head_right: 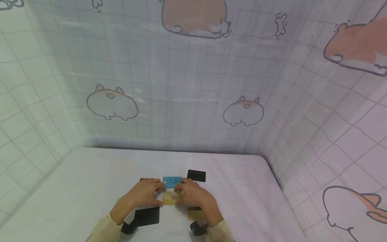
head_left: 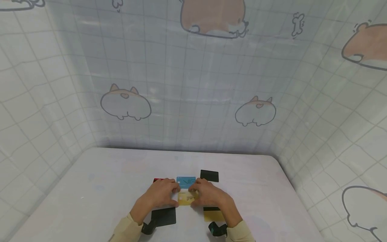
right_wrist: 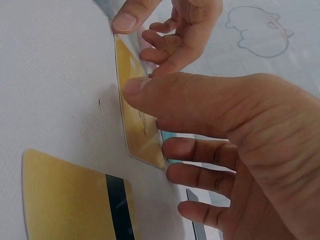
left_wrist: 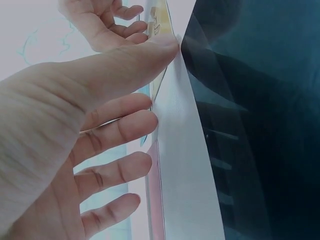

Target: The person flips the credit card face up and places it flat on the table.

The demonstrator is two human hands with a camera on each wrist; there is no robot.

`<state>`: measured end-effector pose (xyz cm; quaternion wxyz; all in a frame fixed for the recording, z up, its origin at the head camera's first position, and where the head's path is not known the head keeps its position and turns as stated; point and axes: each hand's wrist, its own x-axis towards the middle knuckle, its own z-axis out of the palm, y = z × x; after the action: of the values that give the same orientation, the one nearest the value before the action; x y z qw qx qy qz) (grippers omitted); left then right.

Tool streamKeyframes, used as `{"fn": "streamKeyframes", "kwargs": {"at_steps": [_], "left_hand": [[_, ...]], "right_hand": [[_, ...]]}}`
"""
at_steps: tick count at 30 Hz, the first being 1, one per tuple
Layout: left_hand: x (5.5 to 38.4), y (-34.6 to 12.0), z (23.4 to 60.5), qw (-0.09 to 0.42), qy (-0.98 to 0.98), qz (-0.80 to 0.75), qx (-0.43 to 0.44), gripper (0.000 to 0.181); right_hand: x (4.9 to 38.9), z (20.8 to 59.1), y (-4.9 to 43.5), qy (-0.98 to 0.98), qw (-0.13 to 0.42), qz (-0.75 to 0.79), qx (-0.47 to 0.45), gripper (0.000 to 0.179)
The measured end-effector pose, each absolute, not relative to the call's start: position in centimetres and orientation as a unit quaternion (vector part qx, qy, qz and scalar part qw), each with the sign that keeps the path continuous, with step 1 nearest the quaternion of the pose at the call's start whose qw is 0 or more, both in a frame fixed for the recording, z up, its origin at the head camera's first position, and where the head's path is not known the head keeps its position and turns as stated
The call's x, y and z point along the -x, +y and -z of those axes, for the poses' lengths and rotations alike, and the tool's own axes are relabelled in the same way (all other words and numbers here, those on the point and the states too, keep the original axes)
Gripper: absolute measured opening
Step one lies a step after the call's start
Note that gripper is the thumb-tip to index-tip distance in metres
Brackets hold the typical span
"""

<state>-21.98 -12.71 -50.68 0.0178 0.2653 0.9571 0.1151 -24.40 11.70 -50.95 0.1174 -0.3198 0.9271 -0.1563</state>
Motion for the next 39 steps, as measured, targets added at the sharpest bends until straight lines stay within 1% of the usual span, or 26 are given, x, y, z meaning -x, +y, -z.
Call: {"fn": "streamKeyframes", "kwargs": {"at_steps": [8, 17, 26, 39], "left_hand": [[21.9, -13.3, 50.0, 0.018, 0.956, -0.149, -0.252, 0.054], [22.3, -16.2, 48.6, 0.011, 0.967, -0.173, -0.189, 0.058], [22.6, -19.5, 48.2, 0.01, 0.98, -0.159, -0.122, 0.063], [23.8, -21.0, 50.2, 0.023, 0.984, -0.146, -0.095, 0.067]], "right_hand": [[24.2, 51.0, 11.7, 0.926, 0.109, 0.163, 0.322, 0.052], [24.2, 51.5, 10.3, 0.922, 0.03, 0.172, 0.346, 0.056], [24.6, 51.8, 8.0, 0.926, -0.018, 0.192, 0.324, 0.062], [26.2, 52.7, 5.7, 0.939, -0.027, 0.15, 0.309, 0.059]]}}
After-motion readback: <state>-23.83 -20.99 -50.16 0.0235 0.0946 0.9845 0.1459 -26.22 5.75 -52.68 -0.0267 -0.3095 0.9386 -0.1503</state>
